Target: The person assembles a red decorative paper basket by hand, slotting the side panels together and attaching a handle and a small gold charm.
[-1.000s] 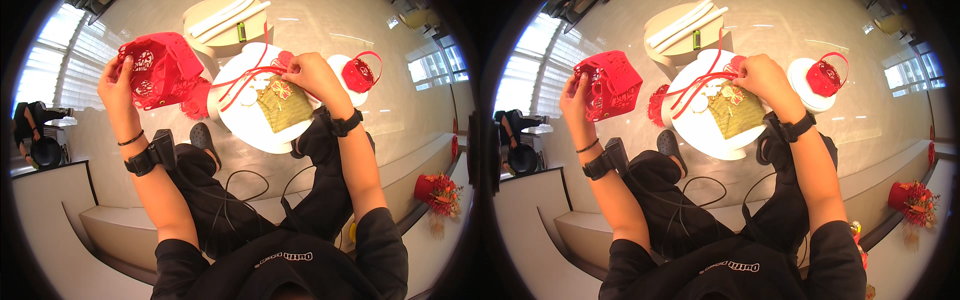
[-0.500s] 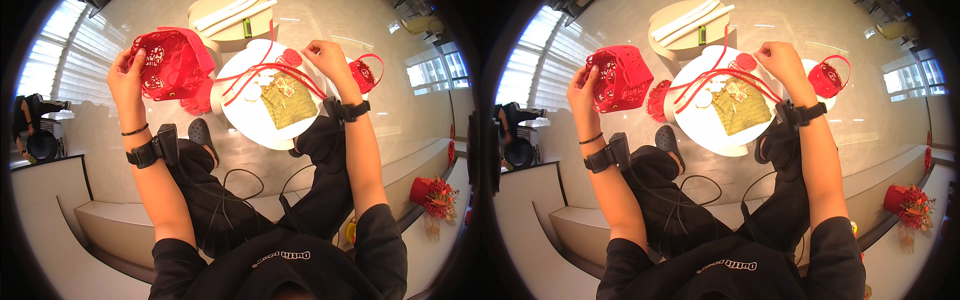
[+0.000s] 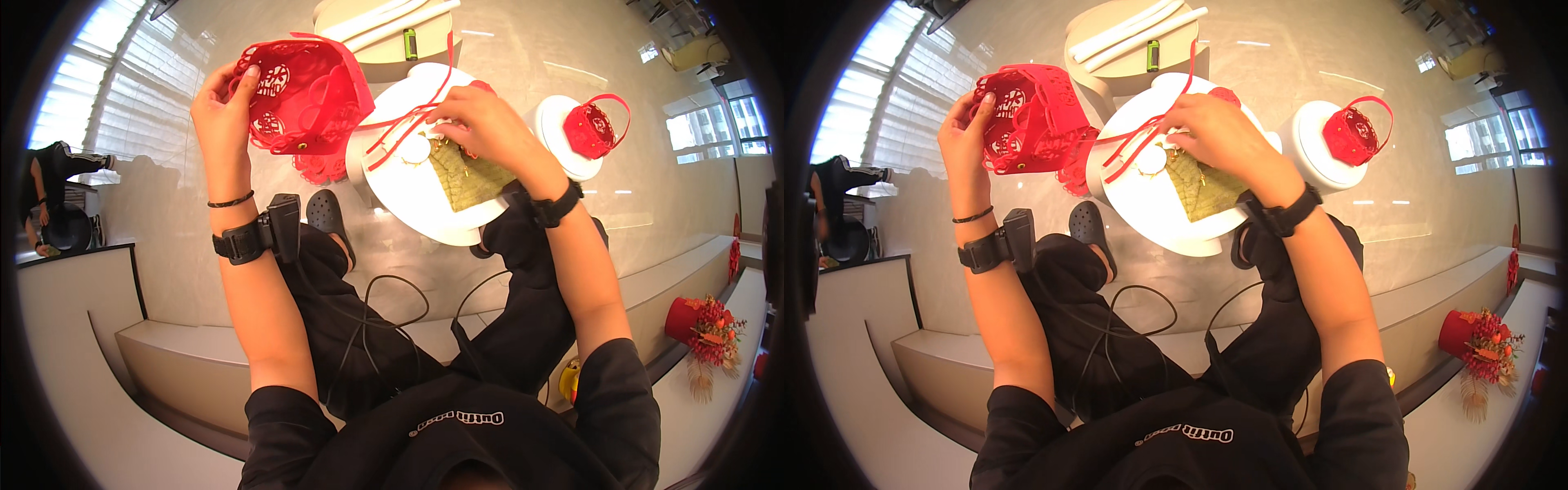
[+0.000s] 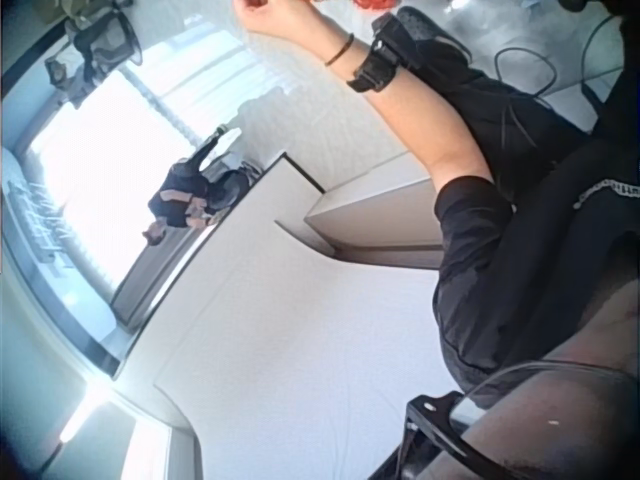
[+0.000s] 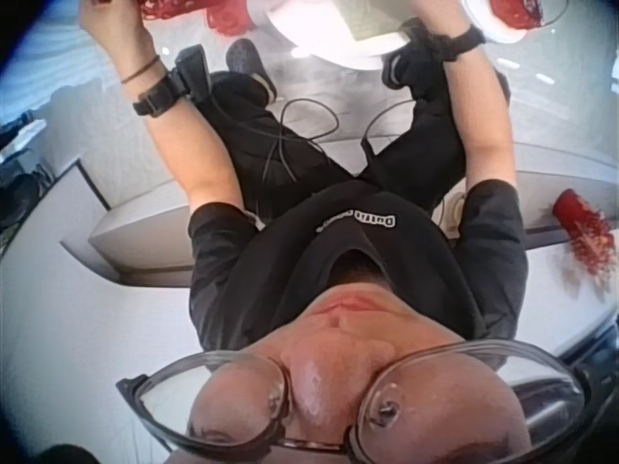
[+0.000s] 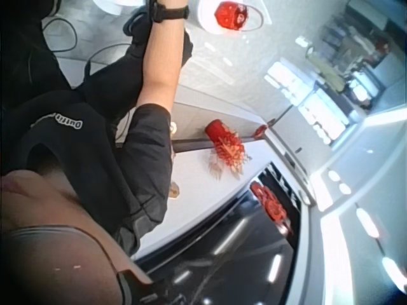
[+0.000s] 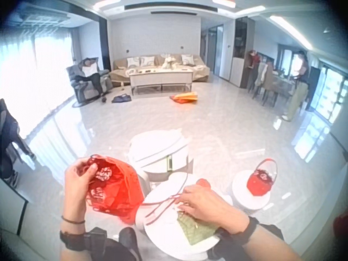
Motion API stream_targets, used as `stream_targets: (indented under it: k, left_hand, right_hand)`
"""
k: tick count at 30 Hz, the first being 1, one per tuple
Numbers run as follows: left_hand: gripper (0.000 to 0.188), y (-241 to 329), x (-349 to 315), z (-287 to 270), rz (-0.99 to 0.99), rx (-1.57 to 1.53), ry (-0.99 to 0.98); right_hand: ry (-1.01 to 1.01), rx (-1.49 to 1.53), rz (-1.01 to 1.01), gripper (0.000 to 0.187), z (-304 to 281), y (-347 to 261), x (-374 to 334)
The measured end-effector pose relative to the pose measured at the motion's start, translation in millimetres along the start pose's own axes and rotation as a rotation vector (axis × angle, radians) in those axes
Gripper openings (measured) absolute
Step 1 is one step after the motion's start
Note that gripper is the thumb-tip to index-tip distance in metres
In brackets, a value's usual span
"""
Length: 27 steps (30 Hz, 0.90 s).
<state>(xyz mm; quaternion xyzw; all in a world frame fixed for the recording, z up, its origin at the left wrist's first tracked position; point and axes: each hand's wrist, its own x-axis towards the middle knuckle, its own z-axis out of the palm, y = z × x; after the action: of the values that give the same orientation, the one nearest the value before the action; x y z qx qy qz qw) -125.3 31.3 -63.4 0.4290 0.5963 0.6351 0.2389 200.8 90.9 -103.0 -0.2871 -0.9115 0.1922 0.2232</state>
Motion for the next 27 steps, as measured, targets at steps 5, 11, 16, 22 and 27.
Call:
stream_targets:
  k: [5, 11, 16, 22, 27]
  left_hand:
    - [0.023, -3, -1, 6, 0.011, 0.014, -0.046]
    - [0.024, -2, 0, 7, -0.008, 0.019, -0.068]
    - [0.022, -1, 1, 5, 0.004, -0.001, -0.058]
    - [0.02, -1, 4, -6, 0.005, -0.026, -0.038]
    - [0.02, -5, 6, -7, 0.018, -0.027, -0.036]
  right_hand:
    - [-0.077, -0.078, -0.036, 0.016, 25, -9, 10]
    - [-0.028, -0.099, -0.037, 0.013, 33, -5, 16]
    - [-0.016, -0.125, -0.084, 0.01, 30, -9, 17]
    - [0.104, -0.109, -0.126, 0.013, -36, -24, 7]
    - [0.55, -0.032, -0.022, 0.012, -104, -20, -18]
